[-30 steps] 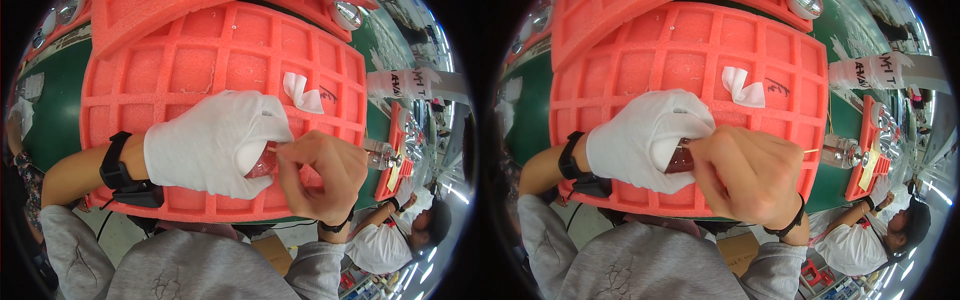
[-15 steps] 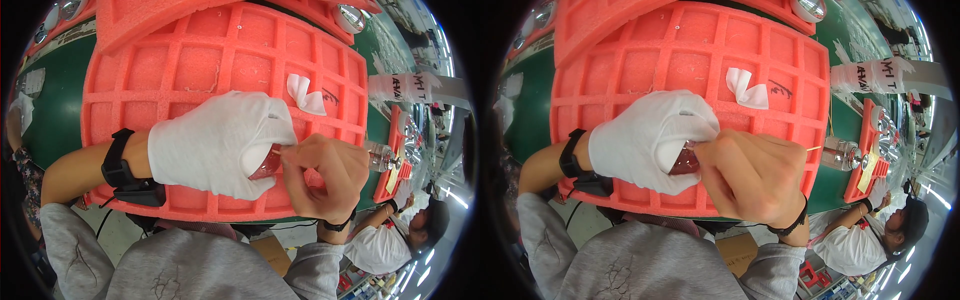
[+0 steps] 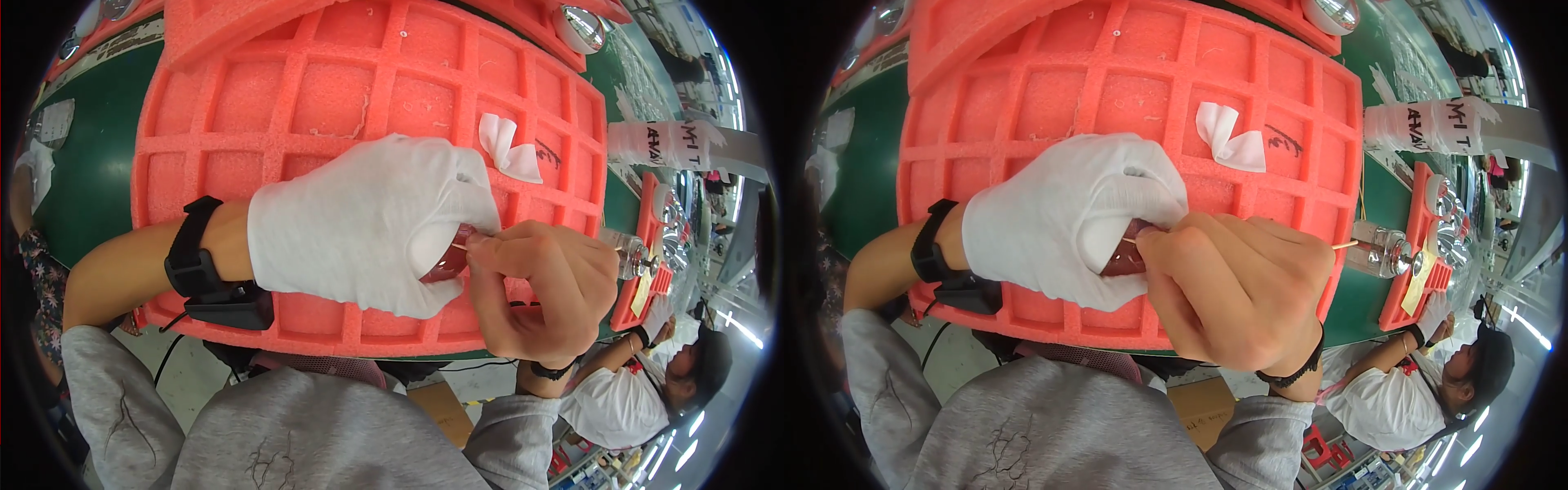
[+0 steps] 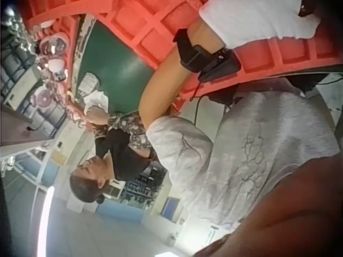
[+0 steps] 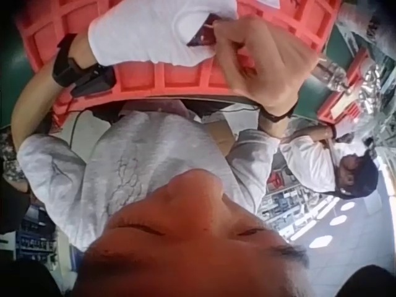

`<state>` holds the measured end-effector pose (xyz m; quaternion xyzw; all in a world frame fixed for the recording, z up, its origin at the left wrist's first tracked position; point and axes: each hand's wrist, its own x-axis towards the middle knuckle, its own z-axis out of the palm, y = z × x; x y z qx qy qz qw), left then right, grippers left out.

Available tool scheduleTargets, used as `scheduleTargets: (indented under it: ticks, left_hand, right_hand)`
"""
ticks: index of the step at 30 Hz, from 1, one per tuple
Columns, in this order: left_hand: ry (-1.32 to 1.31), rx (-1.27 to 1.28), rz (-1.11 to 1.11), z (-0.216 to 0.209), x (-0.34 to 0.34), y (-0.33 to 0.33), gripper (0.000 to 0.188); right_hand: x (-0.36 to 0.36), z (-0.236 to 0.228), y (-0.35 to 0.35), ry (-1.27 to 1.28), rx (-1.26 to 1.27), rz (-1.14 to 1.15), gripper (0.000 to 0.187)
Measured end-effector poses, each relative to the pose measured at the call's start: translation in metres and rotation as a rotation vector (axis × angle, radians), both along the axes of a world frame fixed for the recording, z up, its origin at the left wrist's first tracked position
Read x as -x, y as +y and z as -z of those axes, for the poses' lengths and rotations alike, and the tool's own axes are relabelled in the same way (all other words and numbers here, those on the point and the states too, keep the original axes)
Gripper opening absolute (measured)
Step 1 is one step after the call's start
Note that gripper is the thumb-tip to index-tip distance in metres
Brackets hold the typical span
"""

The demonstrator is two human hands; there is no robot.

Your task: The person cleans a small white and clear plastic dome using a wooden stick and a cloth, turning the object to wipe different sides and reach into crevices. They then place the dome back into a compartment of a pink tray.

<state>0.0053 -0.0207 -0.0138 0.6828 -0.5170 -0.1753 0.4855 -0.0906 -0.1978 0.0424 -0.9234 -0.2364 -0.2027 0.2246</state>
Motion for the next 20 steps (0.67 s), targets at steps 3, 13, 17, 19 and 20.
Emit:
scheduleTargets:
  ticks: [3,13,17,19,20]
  left_hand:
    - [-0.004,0.059,0.037,0.001,-0.002,0.001,0.038]
    - [-0.021,0.043,0.027,0.003,0.000,0.001,0.038]
    - [-0.041,0.012,0.026,0.000,-0.001,0.002,0.038]
    - [-0.054,0.025,0.011,0.000,0.000,0.001,0.039]
    - [-0.053,0.023,0.010,0.000,0.000,0.001,0.039]
  right_hand:
    - [0.004,0.005,0.003,-0.005,-0.008,-0.011,0.021]
    - [0.005,0.001,0.005,-0.022,0.017,0.008,0.021]
    - [0.007,0.000,0.006,0.004,0.008,0.000,0.021]
    - [0.007,-0.003,0.006,0.018,0.049,0.070,0.023]
    - [0.006,-0.004,0.005,0.026,0.066,0.104,0.023]
